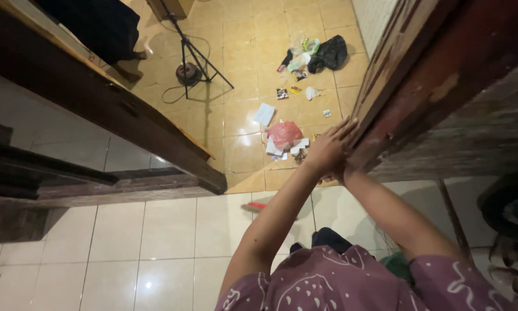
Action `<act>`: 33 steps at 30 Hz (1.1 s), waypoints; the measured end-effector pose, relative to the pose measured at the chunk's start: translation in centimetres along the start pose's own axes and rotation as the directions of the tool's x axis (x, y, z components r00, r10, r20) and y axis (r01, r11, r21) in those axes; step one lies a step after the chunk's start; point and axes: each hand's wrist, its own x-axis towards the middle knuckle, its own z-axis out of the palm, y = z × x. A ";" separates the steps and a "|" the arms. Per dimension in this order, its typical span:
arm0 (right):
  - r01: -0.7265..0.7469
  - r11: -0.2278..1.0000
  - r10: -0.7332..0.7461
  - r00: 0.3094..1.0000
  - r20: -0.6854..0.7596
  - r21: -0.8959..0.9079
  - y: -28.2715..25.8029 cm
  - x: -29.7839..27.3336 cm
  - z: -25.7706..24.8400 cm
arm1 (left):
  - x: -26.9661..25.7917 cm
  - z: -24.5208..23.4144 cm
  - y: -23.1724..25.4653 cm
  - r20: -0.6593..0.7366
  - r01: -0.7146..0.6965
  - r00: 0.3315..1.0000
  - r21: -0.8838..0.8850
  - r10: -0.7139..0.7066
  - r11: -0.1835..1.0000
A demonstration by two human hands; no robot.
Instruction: The person sweeps scattered debris on a tiled floor using a broom and a dustpan. They gather items such as paper, plastic, and wrappers into a pile and sweep them into the dustpan held in their left hand.
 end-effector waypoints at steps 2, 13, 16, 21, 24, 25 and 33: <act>0.067 0.997 -0.064 0.995 0.078 -0.029 -0.2 -0.4 1.9 | -0.9 2.0 -1.1 -0.071 0.015 0.997 0.033 -0.012 0.999; 0.939 0.252 -0.790 0.060 0.610 0.234 2.9 5.8 14.1 | 0.7 -4.0 -3.7 0.002 0.182 0.983 -0.099 -0.183 0.978; 0.876 0.357 -0.714 0.032 0.699 0.324 3.2 7.5 13.4 | 1.1 -5.4 -3.2 -0.067 0.185 0.979 -0.113 -0.193 0.976; 0.901 0.293 -0.665 -0.048 0.745 0.320 2.0 8.4 8.7 | 1.2 -5.0 -3.1 -0.147 0.154 0.975 -0.086 -0.165 0.984; 0.946 0.209 -0.665 -0.048 0.746 0.248 2.6 6.0 7.7 | 0.1 -4.0 -3.8 -0.135 0.173 0.975 -0.049 -0.179 0.984; 0.919 0.244 -0.705 -0.052 0.708 0.311 3.1 5.3 8.5 | -0.9 -3.7 -3.6 -0.137 0.193 0.970 -0.064 -0.200 0.979; 0.382 0.113 -0.992 -0.007 0.125 0.917 3.7 3.7 18.1 | -5.4 -2.2 -2.3 -0.110 0.290 0.946 -0.129 -0.304 0.948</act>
